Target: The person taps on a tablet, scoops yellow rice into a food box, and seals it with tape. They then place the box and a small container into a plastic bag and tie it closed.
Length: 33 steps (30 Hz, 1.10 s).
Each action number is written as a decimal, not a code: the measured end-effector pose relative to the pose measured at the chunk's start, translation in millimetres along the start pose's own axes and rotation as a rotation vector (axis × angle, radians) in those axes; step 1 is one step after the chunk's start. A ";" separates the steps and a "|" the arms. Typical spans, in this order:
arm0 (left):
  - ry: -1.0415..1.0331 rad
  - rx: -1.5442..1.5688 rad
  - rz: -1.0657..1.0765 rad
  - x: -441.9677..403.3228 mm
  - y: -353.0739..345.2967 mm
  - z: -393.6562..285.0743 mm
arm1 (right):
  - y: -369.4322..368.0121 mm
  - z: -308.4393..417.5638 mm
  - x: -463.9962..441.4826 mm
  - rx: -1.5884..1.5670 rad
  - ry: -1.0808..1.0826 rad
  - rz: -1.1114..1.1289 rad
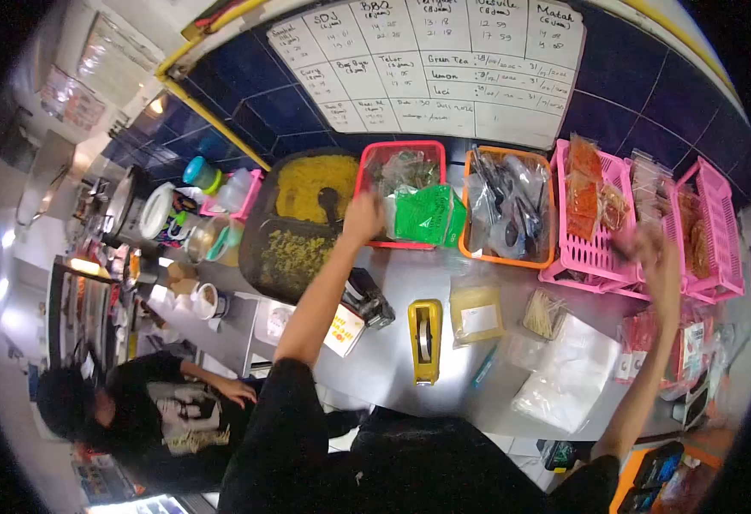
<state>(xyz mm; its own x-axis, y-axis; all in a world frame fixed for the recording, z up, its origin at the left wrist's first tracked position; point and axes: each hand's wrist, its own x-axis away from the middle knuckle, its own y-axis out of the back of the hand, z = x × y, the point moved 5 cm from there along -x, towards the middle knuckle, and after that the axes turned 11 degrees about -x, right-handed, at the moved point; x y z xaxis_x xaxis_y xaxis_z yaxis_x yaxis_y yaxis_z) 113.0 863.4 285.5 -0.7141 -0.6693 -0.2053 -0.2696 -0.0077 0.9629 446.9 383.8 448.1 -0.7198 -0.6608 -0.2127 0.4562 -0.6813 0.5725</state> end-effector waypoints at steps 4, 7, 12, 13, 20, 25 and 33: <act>-0.155 -0.013 0.136 -87.7 -82.1 54.1 | -98.1 109.6 108.4 -0.022 0.071 0.145; -0.186 -0.124 0.236 -105.8 -88.1 49.1 | -167.4 144.1 164.4 -0.185 -0.288 0.228; -0.424 -0.005 -0.386 -81.4 14.1 43.1 | -239.8 154.1 212.0 -0.097 -0.393 0.139; -0.393 0.167 -0.280 -55.1 59.7 41.9 | -246.5 151.9 213.1 0.009 -0.286 0.109; -0.537 0.442 0.132 198.0 214.1 36.0 | -339.2 229.2 195.0 -0.372 -0.160 0.142; -0.082 0.655 -0.081 293.8 177.0 75.1 | -433.2 287.7 222.4 -0.778 -0.129 0.473; 0.396 0.625 -0.307 314.1 139.5 192.1 | -564.4 320.8 211.1 -0.720 0.131 0.613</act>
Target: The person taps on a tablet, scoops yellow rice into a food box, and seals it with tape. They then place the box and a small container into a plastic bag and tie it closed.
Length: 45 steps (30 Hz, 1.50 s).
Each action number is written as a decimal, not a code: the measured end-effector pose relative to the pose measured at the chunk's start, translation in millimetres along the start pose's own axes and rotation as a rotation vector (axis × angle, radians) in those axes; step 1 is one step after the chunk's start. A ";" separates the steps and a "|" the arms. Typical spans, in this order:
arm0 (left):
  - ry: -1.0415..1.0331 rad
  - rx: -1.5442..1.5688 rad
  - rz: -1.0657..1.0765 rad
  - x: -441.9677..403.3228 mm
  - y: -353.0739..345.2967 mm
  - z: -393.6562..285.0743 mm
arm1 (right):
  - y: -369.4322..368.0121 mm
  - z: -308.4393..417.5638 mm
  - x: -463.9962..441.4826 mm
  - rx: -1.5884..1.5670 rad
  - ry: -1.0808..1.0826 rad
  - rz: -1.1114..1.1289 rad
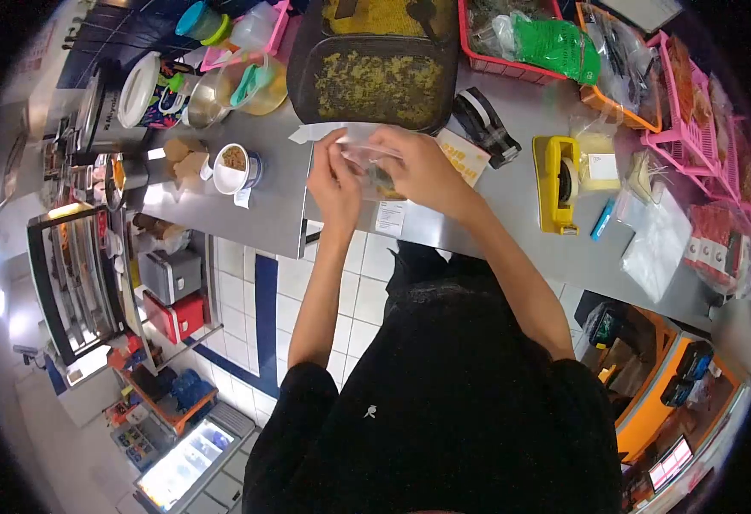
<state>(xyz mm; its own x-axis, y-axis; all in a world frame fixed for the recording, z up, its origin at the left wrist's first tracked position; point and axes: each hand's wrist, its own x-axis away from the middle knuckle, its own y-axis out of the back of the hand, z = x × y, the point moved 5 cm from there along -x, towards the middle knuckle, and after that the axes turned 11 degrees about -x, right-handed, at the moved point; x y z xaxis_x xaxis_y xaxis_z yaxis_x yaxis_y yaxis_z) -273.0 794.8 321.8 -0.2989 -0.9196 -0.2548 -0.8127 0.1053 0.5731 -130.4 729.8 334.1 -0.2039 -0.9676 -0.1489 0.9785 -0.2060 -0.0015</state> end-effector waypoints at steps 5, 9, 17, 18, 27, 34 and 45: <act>0.195 0.014 -0.184 -10.0 33.5 87.8 | -45.4 -59.3 -35.4 0.569 0.105 0.038; 0.265 0.029 -0.293 -66.1 68.1 173.5 | -65.5 -63.7 -38.7 0.720 0.171 -0.089; 0.631 0.272 0.610 -169.9 -33.3 263.6 | 41.2 -63.7 -38.1 0.454 -0.166 -0.936; 0.613 0.285 0.613 -176.9 -34.7 253.0 | 58.9 -97.6 -40.0 0.482 -0.320 -0.867; 0.106 0.142 0.459 -267.9 46.7 116.2 | 47.5 22.2 -74.3 0.046 -0.158 -0.874; -0.113 0.743 -0.095 -270.7 12.6 33.8 | 78.2 87.1 -150.2 0.787 0.473 -0.900; -1.399 -0.703 0.389 -213.4 -234.6 -16.7 | 90.5 108.8 -169.6 0.777 0.289 -0.958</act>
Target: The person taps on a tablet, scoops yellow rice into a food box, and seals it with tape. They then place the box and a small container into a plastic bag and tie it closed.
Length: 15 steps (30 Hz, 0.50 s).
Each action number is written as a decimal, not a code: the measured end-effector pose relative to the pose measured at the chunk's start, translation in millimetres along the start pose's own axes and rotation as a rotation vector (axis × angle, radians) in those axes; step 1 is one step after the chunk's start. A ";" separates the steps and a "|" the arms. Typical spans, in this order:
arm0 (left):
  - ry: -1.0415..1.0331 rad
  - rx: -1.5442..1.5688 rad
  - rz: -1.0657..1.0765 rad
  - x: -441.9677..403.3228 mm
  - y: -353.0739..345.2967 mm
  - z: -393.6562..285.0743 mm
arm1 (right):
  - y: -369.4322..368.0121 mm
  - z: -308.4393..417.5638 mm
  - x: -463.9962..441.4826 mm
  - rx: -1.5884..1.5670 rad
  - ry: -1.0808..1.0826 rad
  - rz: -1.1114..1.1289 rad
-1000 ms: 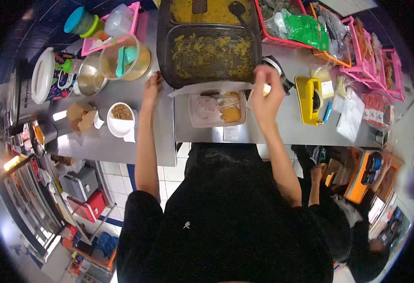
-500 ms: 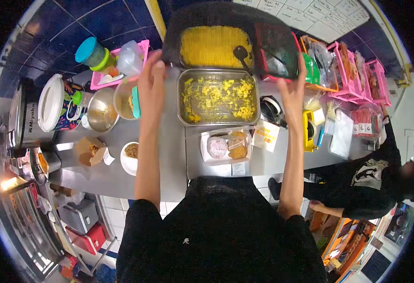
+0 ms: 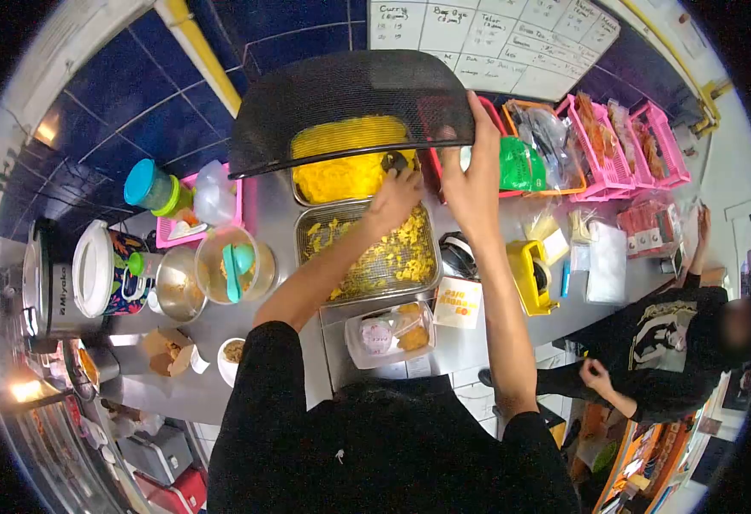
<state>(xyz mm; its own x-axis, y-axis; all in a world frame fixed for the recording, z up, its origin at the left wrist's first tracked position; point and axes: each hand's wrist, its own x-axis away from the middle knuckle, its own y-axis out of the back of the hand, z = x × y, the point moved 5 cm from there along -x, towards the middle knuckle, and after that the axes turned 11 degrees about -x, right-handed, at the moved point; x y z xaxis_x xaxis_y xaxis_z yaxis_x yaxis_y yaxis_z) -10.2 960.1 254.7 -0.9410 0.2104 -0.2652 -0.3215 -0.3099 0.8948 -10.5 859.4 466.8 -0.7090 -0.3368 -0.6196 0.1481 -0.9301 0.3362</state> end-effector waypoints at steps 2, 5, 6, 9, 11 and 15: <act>-0.002 0.123 -0.096 0.2 -11.9 18.1 | 1.6 -5.5 -0.4 0.014 -0.007 0.010; 0.159 0.623 -0.204 19.1 20.7 61.5 | 6.7 -1.6 3.8 0.018 -0.033 0.055; 0.167 0.615 -0.190 31.3 31.9 70.2 | 7.1 -0.4 3.9 0.047 -0.018 0.060; 0.469 0.493 -0.244 101.7 62.9 92.5 | 7.4 0.3 5.7 0.079 0.004 0.054; 0.798 0.417 -0.121 167.4 66.3 89.1 | 7.5 2.7 3.6 0.100 -0.009 0.060; 1.106 0.594 0.020 280.2 5.3 61.7 | 3.1 0.8 2.8 0.090 0.118 0.015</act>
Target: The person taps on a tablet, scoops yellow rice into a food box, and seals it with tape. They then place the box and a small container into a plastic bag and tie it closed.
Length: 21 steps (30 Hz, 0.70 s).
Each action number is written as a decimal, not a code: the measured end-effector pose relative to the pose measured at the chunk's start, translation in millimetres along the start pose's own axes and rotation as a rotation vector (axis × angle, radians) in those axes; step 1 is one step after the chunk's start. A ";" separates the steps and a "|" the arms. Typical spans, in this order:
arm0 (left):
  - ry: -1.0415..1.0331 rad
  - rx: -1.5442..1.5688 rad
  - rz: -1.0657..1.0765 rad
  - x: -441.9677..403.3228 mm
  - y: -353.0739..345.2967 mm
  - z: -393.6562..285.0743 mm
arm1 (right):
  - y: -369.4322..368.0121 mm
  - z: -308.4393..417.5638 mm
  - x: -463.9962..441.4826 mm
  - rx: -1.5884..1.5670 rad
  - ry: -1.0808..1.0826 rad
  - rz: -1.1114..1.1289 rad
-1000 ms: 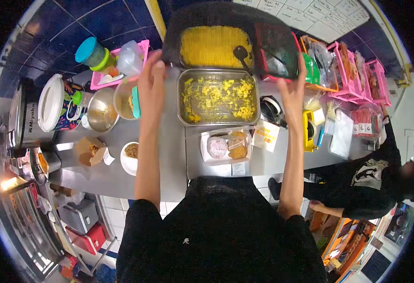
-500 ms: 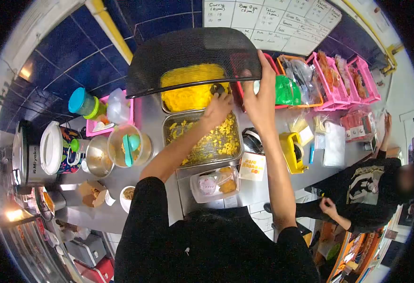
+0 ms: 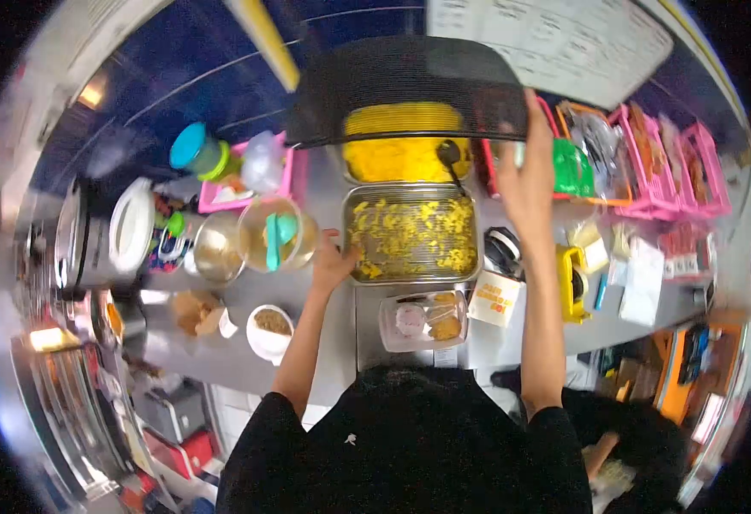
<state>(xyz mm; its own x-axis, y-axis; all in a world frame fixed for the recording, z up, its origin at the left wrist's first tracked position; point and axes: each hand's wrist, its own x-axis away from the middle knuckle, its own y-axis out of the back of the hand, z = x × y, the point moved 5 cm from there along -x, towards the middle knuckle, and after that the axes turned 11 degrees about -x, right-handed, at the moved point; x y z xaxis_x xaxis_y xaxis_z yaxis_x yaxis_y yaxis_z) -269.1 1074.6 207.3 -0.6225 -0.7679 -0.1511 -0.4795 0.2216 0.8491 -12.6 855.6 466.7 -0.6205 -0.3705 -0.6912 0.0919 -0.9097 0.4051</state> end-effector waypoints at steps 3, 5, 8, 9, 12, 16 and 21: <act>0.508 0.285 0.655 7.3 -11.2 30.6 | 1.0 4.1 1.1 -0.024 -0.016 0.029; 0.440 0.507 0.724 12.7 18.4 5.2 | 2.3 0.7 2.9 -0.042 -0.065 0.062; 0.104 0.238 0.281 -3.6 43.6 -6.0 | 1.9 16.0 -1.0 -0.065 -0.124 0.103; 0.086 0.544 0.348 -2.8 55.1 -18.8 | 8.4 13.5 1.3 -0.041 -0.174 0.103; 0.108 0.238 0.349 -0.8 103.9 -31.2 | 8.7 -0.7 9.6 0.126 -0.081 0.077; 0.001 0.120 -0.093 39.6 218.3 -55.6 | 31.8 9.3 23.1 0.253 -0.177 0.155; 0.275 0.524 -0.101 123.9 311.0 -1.8 | 38.8 -19.4 88.6 0.299 -0.219 0.386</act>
<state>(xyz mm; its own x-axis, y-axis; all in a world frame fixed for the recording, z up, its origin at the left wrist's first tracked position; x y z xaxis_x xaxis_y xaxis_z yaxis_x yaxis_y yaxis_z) -494.2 1047.3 453.6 -0.4087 -0.9124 -0.0220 -0.8127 0.3528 0.4638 -48.8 783.8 409.6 -0.7361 -0.5907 -0.3304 0.1393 -0.6099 0.7801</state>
